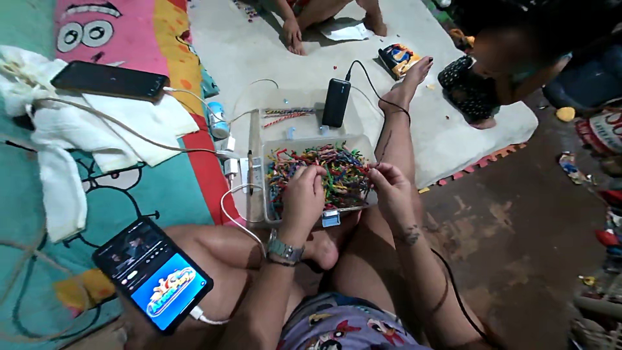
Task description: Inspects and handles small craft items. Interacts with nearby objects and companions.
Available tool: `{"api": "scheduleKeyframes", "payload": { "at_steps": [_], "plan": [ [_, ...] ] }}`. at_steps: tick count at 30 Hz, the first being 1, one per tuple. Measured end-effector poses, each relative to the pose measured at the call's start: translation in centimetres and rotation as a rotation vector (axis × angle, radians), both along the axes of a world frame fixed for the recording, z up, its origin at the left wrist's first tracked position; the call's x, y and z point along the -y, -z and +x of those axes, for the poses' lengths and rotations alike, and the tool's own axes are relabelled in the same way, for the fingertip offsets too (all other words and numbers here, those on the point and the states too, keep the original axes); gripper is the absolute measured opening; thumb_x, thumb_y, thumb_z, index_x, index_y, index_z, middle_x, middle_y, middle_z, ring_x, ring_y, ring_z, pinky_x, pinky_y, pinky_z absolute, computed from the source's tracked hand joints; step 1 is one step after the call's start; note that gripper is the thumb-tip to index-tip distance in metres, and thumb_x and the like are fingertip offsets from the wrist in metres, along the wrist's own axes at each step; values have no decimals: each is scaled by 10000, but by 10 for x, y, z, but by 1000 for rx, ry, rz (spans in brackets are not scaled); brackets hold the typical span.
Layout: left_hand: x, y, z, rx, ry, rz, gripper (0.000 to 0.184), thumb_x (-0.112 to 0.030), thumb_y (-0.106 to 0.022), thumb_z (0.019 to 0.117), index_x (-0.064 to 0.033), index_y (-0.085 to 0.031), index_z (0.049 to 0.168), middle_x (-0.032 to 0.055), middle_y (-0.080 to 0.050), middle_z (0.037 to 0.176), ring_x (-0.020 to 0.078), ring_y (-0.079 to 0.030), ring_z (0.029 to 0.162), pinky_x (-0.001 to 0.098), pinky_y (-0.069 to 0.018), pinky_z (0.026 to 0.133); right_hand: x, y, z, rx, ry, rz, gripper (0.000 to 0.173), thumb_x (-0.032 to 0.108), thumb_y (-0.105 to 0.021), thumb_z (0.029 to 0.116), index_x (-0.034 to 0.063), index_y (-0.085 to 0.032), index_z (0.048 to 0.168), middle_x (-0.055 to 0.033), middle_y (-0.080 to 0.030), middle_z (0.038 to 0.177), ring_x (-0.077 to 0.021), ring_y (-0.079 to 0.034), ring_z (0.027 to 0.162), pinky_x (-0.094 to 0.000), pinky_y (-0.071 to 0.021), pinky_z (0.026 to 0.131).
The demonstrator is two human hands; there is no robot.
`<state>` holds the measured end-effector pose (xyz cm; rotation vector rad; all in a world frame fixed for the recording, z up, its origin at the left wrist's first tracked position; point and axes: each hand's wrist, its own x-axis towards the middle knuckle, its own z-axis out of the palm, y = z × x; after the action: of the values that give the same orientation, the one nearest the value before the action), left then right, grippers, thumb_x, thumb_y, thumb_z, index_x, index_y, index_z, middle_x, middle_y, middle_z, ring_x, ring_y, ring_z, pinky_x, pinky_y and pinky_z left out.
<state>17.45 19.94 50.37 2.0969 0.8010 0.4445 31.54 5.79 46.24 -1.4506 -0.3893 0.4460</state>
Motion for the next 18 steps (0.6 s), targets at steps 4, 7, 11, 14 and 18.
{"api": "scheduleKeyframes", "payload": {
  "at_steps": [4, 7, 11, 14, 18],
  "plan": [
    [-8, 14, 43, -167, 147, 126, 246, -59, -515, 1039, -33, -710, 1186, 172, -687, 1209, 350, -677, 1085, 547, -539, 933, 3, 1, 3, -79, 25, 63, 76, 40, -574, 983, 84, -623, 1022, 24, -666, 888, -48, -636, 763, -234, -559, 729],
    [-8, 25, 64, -412, 241, 209, 237, -42, -581, 998, -27, -697, 1205, 191, -663, 1244, 391, -654, 1128, 577, -532, 944, 2, 6, 5, -99, 15, 125, 79, 56, -575, 987, 99, -637, 1009, 23, -671, 879, -54, -632, 760, -233, -549, 719],
    [-9, 21, 61, -417, 242, 269, 177, -68, -618, 995, -22, -724, 1129, 190, -686, 1165, 390, -667, 1091, 575, -541, 916, 6, 12, 8, -89, -36, 192, 87, 62, -600, 971, 107, -653, 1023, 21, -681, 902, -57, -643, 779, -238, -561, 740],
    [-12, 13, 48, -230, 151, 348, 148, -106, -650, 988, -38, -758, 1064, 185, -689, 1162, 393, -664, 1067, 593, -535, 891, 7, 16, 10, -81, -70, 228, 115, 60, -606, 964, 104, -686, 1034, 24, -706, 940, -51, -656, 804, -244, -569, 757],
    [-11, 3, 33, 69, 0, 301, 165, -94, -655, 985, -30, -759, 1096, 154, -720, 1044, 282, -702, 915, 468, -571, 824, 1, 4, 1, -40, -101, 125, 117, 37, -628, 949, 58, -685, 1049, 22, -701, 934, -44, -659, 807, -243, -575, 765]
  ]
}}
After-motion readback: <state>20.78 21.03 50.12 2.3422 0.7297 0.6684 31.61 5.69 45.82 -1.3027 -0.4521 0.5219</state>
